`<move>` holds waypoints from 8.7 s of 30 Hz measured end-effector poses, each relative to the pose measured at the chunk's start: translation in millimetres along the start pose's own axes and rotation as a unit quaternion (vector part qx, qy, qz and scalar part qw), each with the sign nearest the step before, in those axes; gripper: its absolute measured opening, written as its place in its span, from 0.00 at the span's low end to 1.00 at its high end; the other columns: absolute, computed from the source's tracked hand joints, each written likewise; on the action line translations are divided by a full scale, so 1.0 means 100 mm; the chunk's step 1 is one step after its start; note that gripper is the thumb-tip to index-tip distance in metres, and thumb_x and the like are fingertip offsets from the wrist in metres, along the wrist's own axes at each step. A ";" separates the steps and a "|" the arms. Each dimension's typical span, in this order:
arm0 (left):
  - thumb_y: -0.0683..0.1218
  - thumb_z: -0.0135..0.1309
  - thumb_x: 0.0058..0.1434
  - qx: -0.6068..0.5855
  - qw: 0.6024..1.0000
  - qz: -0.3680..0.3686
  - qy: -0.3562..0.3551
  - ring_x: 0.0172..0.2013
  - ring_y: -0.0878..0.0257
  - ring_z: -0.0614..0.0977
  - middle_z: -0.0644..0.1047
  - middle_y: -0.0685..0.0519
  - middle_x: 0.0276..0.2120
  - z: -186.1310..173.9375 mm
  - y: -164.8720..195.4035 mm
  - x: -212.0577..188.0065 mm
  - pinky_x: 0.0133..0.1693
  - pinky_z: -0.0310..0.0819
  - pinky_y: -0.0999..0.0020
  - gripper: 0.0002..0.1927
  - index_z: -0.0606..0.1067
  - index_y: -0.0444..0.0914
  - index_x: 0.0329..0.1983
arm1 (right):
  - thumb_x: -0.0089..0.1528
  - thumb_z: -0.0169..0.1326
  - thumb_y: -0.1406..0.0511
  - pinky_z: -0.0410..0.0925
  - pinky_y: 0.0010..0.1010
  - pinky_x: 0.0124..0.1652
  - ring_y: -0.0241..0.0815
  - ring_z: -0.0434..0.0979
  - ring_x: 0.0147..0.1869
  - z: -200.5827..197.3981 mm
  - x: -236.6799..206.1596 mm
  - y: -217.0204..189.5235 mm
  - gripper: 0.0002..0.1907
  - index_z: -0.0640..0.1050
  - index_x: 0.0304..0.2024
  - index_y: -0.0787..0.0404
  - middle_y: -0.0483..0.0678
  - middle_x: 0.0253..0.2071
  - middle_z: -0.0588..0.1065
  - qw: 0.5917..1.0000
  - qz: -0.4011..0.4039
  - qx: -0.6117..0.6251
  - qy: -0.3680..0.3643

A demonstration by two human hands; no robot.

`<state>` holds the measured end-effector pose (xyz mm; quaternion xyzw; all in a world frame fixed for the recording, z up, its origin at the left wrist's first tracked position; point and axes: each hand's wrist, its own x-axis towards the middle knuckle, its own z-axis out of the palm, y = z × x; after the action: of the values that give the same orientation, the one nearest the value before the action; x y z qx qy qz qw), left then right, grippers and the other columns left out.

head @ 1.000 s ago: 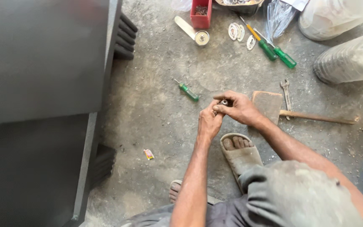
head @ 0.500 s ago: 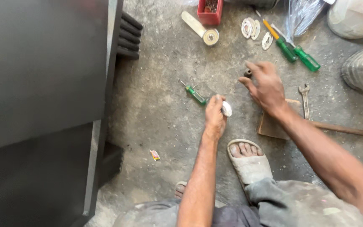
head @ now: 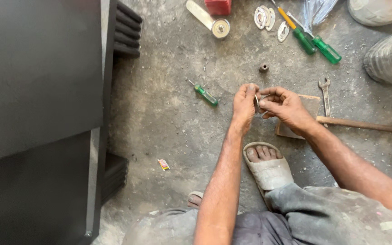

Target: The person sits on the floor fitting lock escutcheons and lock cylinders onto the doors of grey metal cabinets. They pick small metal lock parts from boxes and a tray on the floor, hold each escutcheon against the door's keyhole, and drive screws with a green-handled screwdriver to secure the locks.

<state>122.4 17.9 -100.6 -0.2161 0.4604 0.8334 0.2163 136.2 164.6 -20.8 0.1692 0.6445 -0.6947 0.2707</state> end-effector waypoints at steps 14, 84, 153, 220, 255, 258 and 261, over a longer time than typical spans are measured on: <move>0.38 0.44 0.70 0.164 0.982 0.042 0.084 0.47 0.56 0.84 0.81 0.44 0.47 -0.09 0.04 -0.03 0.50 0.80 0.64 0.12 0.75 0.33 0.53 | 0.65 0.57 0.69 0.78 0.26 0.43 0.35 0.81 0.46 -0.06 0.13 0.11 0.18 0.75 0.57 0.67 0.49 0.45 0.79 0.993 -0.008 0.064 0.097; 0.39 0.53 0.72 0.353 0.889 0.292 0.007 0.48 0.57 0.85 0.82 0.49 0.49 0.29 0.88 -0.13 0.48 0.79 0.61 0.16 0.68 0.44 0.60 | 0.66 0.54 0.68 0.79 0.29 0.35 0.42 0.84 0.44 -0.08 0.61 0.02 0.16 0.73 0.55 0.67 0.51 0.44 0.79 0.991 0.034 0.046 0.123; 0.36 0.50 0.72 0.408 0.855 0.318 -0.021 0.51 0.54 0.85 0.81 0.49 0.51 0.30 0.87 -0.13 0.48 0.80 0.59 0.19 0.66 0.46 0.62 | 0.65 0.55 0.67 0.78 0.28 0.33 0.40 0.84 0.42 -0.06 0.55 -0.07 0.15 0.74 0.54 0.64 0.49 0.39 0.79 0.990 0.057 0.044 0.120; 0.28 0.46 0.68 0.426 0.848 0.292 -0.118 0.49 0.58 0.86 0.82 0.51 0.47 0.22 1.03 0.19 0.52 0.85 0.66 0.26 0.65 0.48 0.61 | 0.66 0.55 0.65 0.79 0.31 0.37 0.39 0.82 0.42 -0.20 0.65 -0.07 0.13 0.74 0.51 0.63 0.48 0.42 0.78 0.988 0.116 0.067 0.077; 0.34 0.49 0.70 0.427 0.843 0.317 -0.083 0.45 0.58 0.87 0.83 0.53 0.44 0.22 1.09 0.07 0.44 0.85 0.66 0.21 0.65 0.50 0.59 | 0.66 0.55 0.65 0.79 0.25 0.37 0.36 0.82 0.40 -0.21 0.63 -0.04 0.13 0.76 0.51 0.65 0.50 0.41 0.78 0.992 0.126 -0.005 0.024; 0.35 0.52 0.71 0.425 0.850 0.305 -0.059 0.43 0.58 0.87 0.82 0.51 0.42 0.22 1.12 0.02 0.42 0.80 0.62 0.19 0.66 0.48 0.60 | 0.67 0.55 0.65 0.78 0.25 0.37 0.36 0.81 0.41 -0.21 0.61 -0.01 0.13 0.77 0.50 0.67 0.50 0.41 0.78 0.993 0.120 -0.017 0.008; 0.36 0.52 0.70 0.418 0.843 0.333 -0.066 0.45 0.57 0.86 0.81 0.50 0.44 0.23 1.14 0.00 0.43 0.81 0.61 0.20 0.65 0.48 0.60 | 0.67 0.55 0.65 0.78 0.25 0.37 0.36 0.81 0.42 -0.19 0.63 0.01 0.13 0.76 0.51 0.65 0.49 0.42 0.78 0.992 0.121 0.013 0.036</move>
<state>54.8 -16.8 -12.9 0.1162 0.7940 0.5962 0.0252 84.6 173.9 -60.3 0.2741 0.6194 -0.6587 0.3274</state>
